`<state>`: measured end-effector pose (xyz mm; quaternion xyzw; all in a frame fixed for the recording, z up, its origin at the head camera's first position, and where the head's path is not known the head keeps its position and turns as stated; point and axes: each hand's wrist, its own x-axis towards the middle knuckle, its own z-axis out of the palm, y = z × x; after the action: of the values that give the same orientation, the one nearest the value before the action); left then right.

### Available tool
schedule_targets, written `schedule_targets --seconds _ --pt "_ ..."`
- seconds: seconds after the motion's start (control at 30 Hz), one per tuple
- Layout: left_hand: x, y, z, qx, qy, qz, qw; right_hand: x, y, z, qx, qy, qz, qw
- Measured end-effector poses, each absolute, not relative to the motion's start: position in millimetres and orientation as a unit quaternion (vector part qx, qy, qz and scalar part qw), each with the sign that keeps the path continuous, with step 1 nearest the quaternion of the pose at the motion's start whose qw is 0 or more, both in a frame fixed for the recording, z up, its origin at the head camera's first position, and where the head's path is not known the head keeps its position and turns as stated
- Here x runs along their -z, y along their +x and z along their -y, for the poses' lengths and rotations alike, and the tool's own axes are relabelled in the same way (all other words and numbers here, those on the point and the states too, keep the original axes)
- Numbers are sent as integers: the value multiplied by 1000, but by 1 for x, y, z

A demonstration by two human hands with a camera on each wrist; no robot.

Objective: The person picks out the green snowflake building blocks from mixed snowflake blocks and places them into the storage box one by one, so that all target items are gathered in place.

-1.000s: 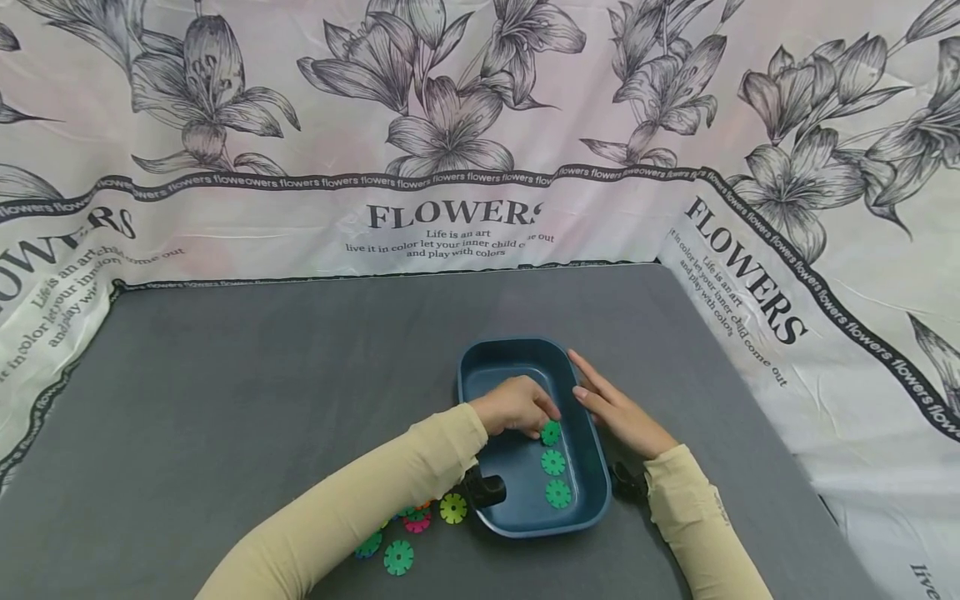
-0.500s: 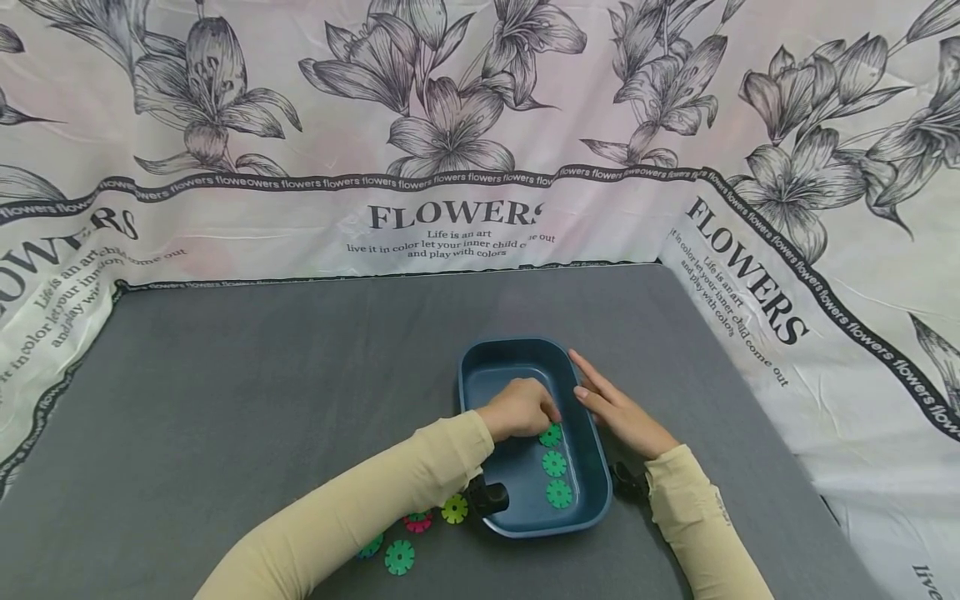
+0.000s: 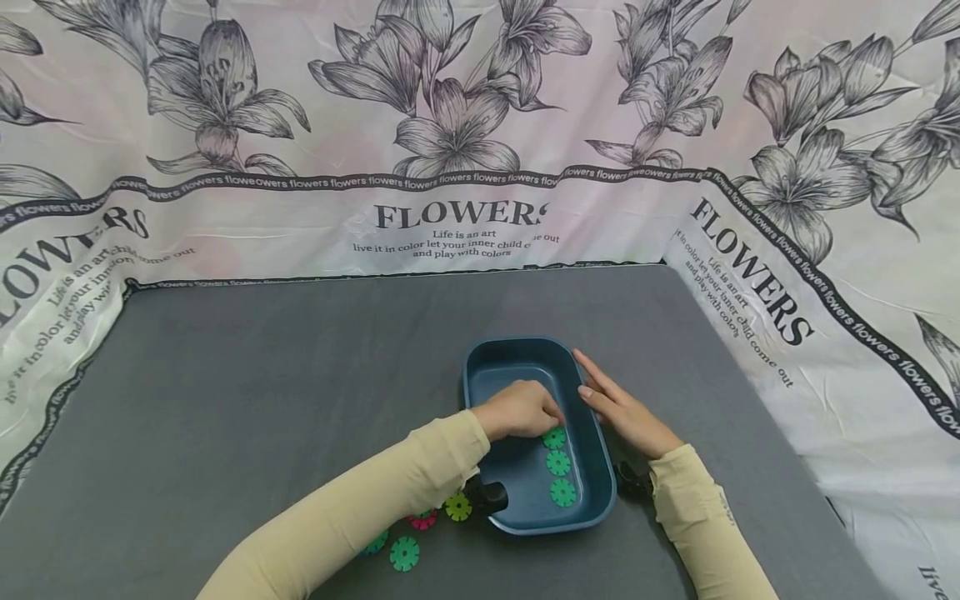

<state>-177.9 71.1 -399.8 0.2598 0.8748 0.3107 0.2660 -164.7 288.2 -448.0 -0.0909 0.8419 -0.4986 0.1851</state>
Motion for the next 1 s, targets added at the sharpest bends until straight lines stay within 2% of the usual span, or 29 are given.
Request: schedule_targets --seconds 0.17,0.4,0.63,0.87,1.0 --pt "384 -179 -43 -383 251 -851 257 448 -166 -286 501 -87 -841 187" --pt "362 -166 42 -563 200 -767 235 447 -169 -285 496 -93 -845 180" --pt "388 -134 100 -492 160 -843 145 446 -165 -289 496 -81 -844 189" --pt "429 -99 110 -370 247 -888 113 448 -164 -289 500 -82 -841 192" --pt "442 -89 107 -321 262 -905 99 449 -165 -288 503 -81 -839 191"
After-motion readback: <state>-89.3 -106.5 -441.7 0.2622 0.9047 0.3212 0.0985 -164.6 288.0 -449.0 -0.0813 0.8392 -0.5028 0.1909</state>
